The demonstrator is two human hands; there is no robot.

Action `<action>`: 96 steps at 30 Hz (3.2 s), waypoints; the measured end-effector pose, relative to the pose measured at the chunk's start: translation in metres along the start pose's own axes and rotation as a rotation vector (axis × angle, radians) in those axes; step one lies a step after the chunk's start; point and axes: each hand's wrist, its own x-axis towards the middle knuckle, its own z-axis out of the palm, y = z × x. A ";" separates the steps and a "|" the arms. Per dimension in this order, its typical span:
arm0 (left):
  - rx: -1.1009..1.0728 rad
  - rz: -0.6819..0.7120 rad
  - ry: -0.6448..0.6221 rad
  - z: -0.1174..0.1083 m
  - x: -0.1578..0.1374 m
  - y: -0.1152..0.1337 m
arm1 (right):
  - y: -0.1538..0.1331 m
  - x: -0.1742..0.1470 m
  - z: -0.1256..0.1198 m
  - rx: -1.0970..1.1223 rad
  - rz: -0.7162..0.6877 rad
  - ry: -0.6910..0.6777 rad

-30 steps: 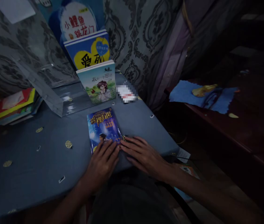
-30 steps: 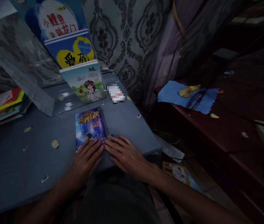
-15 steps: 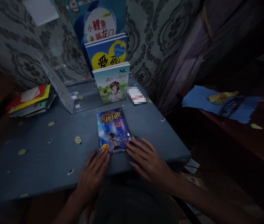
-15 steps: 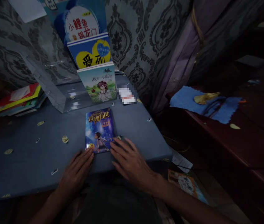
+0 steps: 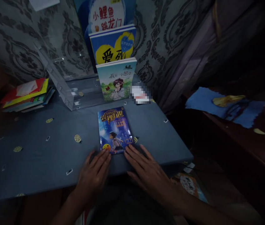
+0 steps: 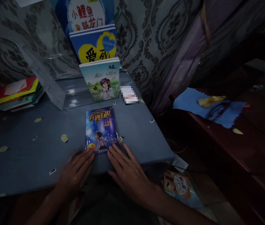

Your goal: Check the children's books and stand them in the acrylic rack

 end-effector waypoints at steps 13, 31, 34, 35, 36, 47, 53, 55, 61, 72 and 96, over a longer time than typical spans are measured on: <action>-0.085 0.097 -0.226 0.016 0.084 -0.017 | 0.055 0.038 0.000 0.158 0.153 -0.011; 0.034 -0.094 -0.320 0.050 0.149 -0.028 | 0.167 0.139 0.030 0.285 0.151 0.037; 0.026 -0.079 -0.332 0.042 0.149 -0.026 | 0.163 0.140 0.022 0.312 0.167 0.061; 0.016 -0.067 -0.342 0.039 0.148 -0.026 | 0.160 0.138 0.017 0.328 0.168 0.067; 0.004 -0.053 -0.355 0.036 0.147 -0.027 | 0.157 0.136 0.012 0.349 0.170 0.069; 0.207 -0.166 -0.382 0.038 0.139 -0.026 | 0.143 0.122 -0.004 0.525 0.243 0.069; 0.261 -0.246 -0.399 0.043 0.146 -0.018 | 0.143 0.123 -0.006 0.550 0.280 0.184; 0.248 -0.241 -0.403 0.042 0.147 -0.018 | 0.145 0.123 -0.006 0.550 0.284 0.228; 0.261 -0.230 -0.424 0.040 0.149 -0.020 | 0.149 0.122 -0.005 0.567 0.233 0.328; 0.297 -0.204 -0.409 0.041 0.147 -0.016 | 0.141 0.118 -0.002 0.323 0.094 0.140; 0.200 -0.507 -0.384 0.008 0.107 -0.077 | 0.106 0.133 0.015 0.056 0.223 -0.029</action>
